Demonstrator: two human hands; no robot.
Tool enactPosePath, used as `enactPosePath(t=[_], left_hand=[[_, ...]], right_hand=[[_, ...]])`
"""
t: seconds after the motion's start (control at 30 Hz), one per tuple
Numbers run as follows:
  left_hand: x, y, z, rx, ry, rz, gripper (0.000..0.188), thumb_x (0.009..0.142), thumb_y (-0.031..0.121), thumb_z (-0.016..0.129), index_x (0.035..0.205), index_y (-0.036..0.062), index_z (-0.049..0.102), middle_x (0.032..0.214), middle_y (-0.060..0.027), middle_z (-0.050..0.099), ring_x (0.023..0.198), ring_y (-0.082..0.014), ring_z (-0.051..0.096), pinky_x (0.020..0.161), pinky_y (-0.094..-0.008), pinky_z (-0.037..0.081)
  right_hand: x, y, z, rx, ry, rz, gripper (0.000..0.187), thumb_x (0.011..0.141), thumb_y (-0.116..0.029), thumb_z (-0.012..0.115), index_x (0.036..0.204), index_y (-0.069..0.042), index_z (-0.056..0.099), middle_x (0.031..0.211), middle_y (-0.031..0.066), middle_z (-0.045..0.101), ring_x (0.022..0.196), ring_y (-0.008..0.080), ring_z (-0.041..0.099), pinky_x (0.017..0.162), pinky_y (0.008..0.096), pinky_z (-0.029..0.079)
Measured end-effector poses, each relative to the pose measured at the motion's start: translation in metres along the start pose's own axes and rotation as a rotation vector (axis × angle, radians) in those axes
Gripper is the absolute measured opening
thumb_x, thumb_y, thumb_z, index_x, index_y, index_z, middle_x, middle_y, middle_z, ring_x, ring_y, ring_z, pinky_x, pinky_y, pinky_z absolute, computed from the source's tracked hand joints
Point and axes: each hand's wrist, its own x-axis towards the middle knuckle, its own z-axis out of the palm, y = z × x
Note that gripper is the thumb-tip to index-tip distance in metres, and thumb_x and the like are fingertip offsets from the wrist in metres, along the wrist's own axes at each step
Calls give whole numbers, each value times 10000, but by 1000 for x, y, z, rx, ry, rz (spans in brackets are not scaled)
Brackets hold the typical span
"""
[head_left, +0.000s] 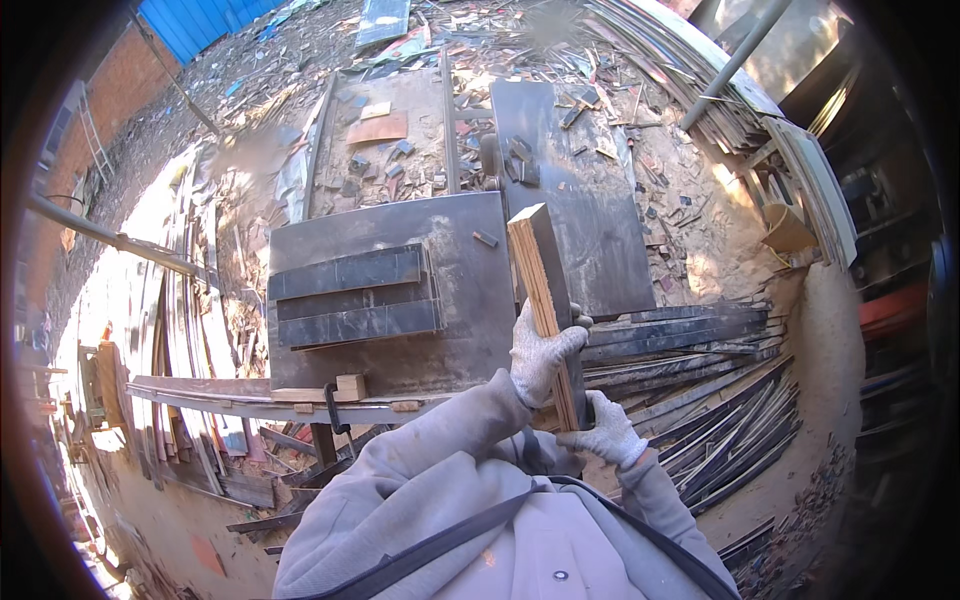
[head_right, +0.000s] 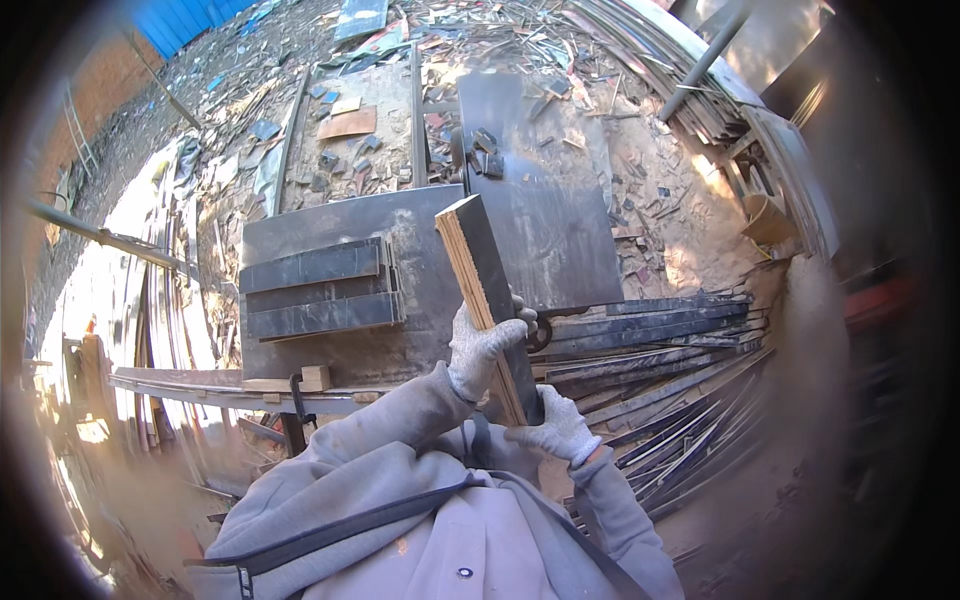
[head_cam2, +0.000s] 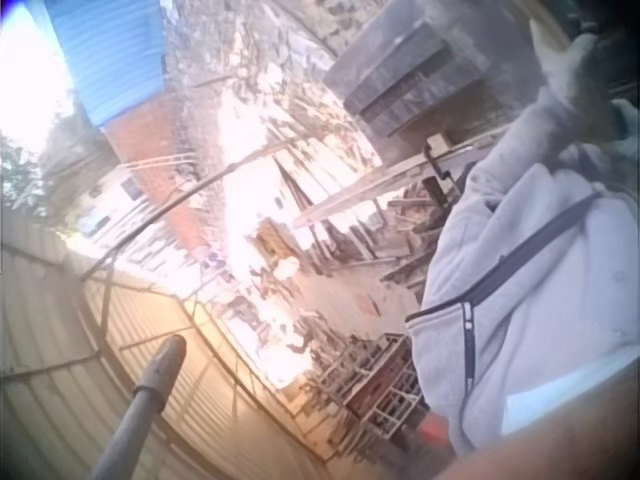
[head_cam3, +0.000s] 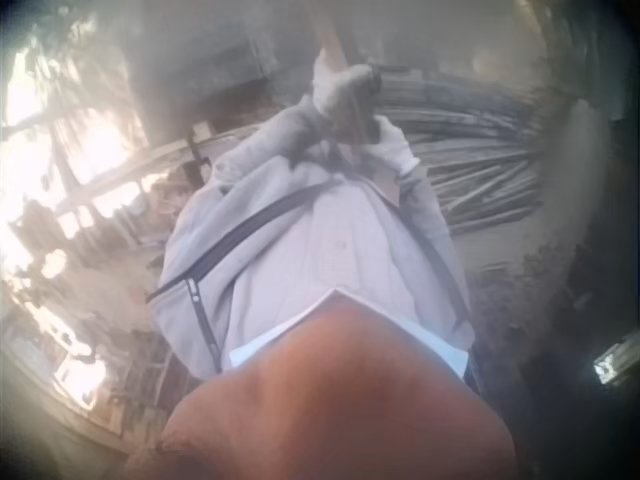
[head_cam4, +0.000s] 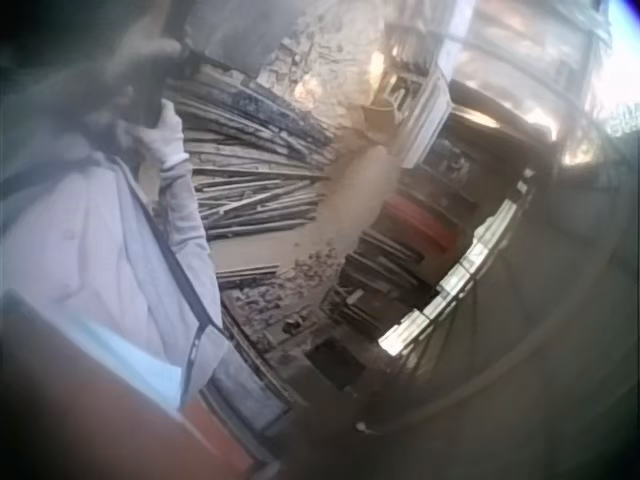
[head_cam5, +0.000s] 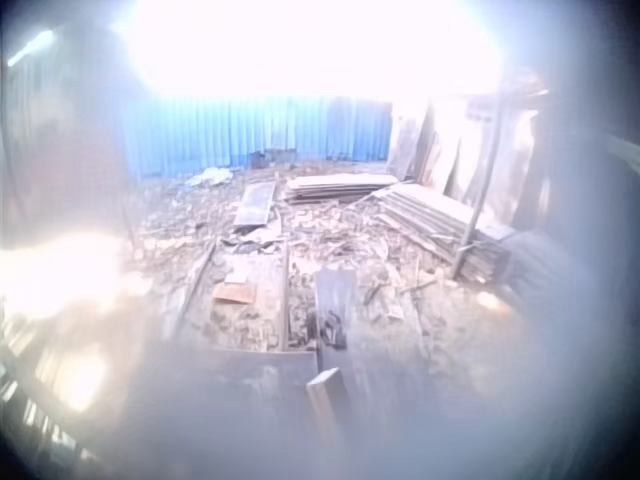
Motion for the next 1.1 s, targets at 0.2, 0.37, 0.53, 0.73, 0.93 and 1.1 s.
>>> enactPosePath(t=[0.2,0.37,0.53,0.73,0.93,1.1], left_hand=[[5,-4,7,-28,53,-35,415,817,-53,699,1188,28,530,1035,-103,668,980,-201,695,913,-349,580],[13,-10,9,-144,87,-120,435,772,-115,663,1165,25,541,1018,-102,663,915,-208,708,870,-348,601],[27,-22,6,-116,164,-190,428,741,-80,676,1147,-1,565,963,-131,709,914,-277,729,895,-413,607],[26,-71,-66,664,53,-169,775,914,457,758,1475,7,472,1390,-242,624,1312,-358,594,1141,-452,434],[-61,-104,-279,2012,-491,-249,409,1038,443,482,1323,196,642,1312,-136,637,1249,-365,583,1073,-454,473],[-73,-91,-258,1860,-431,-453,458,1054,489,411,1233,215,731,1274,-127,660,1260,-345,580,1090,-454,465]], right_hand=[[6,1,-11,-31,-47,45,893,664,-492,954,1275,40,579,1117,219,727,1047,318,719,927,411,566],[7,13,-17,-19,-55,55,874,667,-498,953,1253,29,578,1108,214,725,1026,313,720,922,420,566],[11,32,7,126,105,-101,786,678,-442,943,1213,7,581,1094,209,725,1015,302,722,905,421,570],[12,74,21,302,32,20,641,676,-264,920,1159,5,596,1028,132,717,920,208,688,836,375,570],[8,117,19,302,162,131,540,671,-214,905,1079,-5,620,917,76,685,817,166,660,746,342,571],[5,115,5,235,157,132,595,695,-235,908,1169,1,638,1020,74,686,909,169,640,825,334,547]])
